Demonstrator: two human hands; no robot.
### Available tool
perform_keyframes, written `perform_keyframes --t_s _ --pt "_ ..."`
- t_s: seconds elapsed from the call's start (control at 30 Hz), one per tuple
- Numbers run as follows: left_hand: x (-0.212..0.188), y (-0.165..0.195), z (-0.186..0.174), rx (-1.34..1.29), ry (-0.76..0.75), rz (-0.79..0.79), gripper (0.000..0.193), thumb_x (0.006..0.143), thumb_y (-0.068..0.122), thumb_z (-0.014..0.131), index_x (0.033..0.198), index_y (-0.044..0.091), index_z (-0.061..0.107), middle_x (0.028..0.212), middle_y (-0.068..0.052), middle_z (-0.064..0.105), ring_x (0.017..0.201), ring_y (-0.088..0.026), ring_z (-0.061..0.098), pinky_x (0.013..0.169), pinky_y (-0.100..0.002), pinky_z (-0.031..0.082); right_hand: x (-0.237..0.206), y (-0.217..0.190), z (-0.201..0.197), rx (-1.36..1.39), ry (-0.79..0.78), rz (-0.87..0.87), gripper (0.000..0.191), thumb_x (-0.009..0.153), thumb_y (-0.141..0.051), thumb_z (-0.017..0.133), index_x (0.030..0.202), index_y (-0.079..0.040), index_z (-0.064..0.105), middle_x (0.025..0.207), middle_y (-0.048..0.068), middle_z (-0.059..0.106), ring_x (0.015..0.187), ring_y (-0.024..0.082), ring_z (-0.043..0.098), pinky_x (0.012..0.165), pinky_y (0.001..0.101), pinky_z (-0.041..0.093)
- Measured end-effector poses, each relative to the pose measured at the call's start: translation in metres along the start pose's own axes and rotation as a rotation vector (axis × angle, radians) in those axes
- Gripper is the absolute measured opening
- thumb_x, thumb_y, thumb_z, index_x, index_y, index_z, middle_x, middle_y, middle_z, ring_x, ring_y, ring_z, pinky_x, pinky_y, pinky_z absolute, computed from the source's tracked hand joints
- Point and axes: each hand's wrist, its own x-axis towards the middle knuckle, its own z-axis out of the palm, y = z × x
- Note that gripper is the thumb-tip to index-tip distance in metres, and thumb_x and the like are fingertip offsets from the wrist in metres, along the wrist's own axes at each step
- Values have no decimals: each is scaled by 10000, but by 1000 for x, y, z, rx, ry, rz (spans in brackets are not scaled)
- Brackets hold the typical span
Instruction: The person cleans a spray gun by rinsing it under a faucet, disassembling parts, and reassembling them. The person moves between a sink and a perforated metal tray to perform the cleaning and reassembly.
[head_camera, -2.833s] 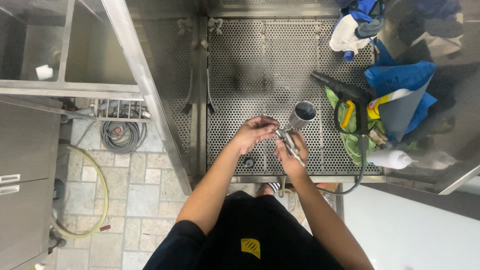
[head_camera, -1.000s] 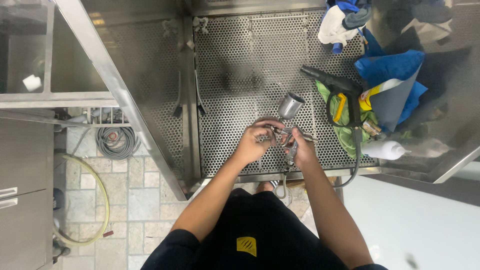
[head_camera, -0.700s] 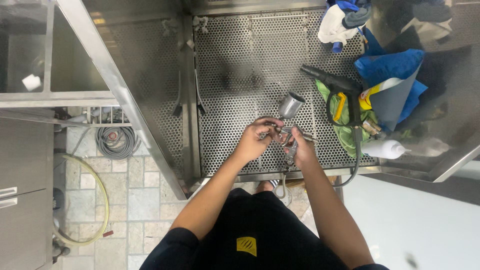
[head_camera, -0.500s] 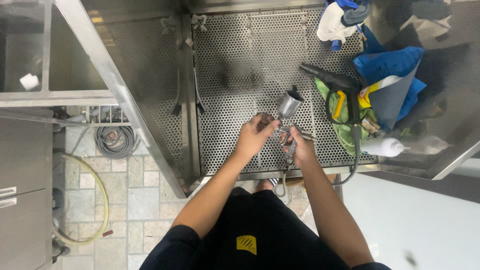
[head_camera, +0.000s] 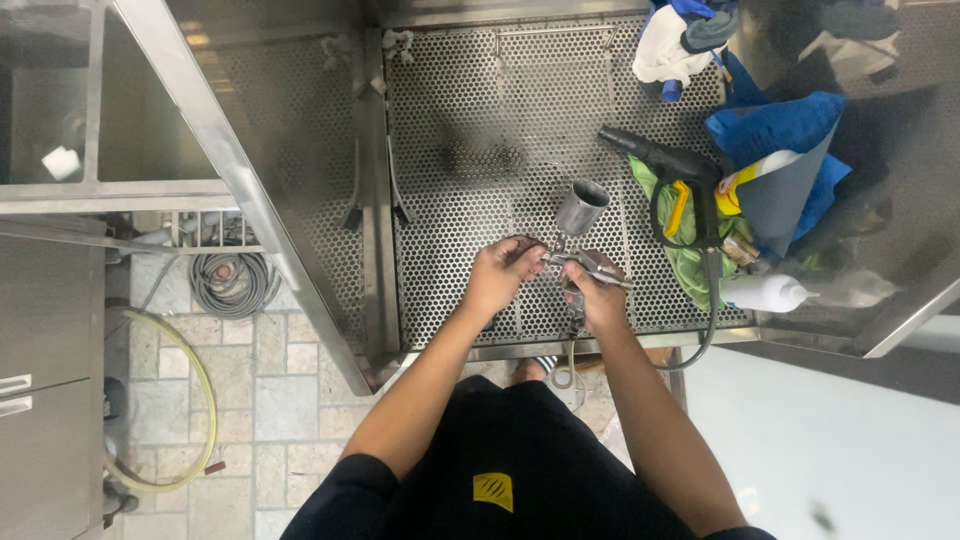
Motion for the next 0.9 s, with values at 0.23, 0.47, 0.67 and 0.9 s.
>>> perform_keyframes --t_s 0.23,0.47,0.67,0.9 --pt "0 -1 -11 -171 -55 45 179 940 100 663 1088 8 704 1073 -30 750 921 -106 726 792 -278 638 -8 -6 13 -87 58 -46 297 852 -150 836 1063 -33 663 909 29 711 688 73 622 512 225 495" --pt "-4 6 -10 -118 90 -261 266 959 275 712 1029 20 741 941 -67 771 809 -137 710 660 -275 575 -16 -13 23 -224 97 -123 294 848 -195 842 1034 -41 675 876 13 708 688 55 625 512 213 504" --pt "-3 7 -11 -202 110 -296 246 927 237 754 989 -1 736 931 -90 767 814 -151 728 653 -286 587 -22 -19 32 -286 93 -153 256 865 -175 830 989 -37 655 817 12 695 603 54 586 495 210 467" --pt "-1 3 -13 -259 121 -250 213 922 155 739 983 -49 749 916 -123 764 801 -194 753 649 -298 611 -29 -30 38 -379 54 -199 210 899 -157 814 946 -24 659 756 9 668 574 49 558 499 208 435"
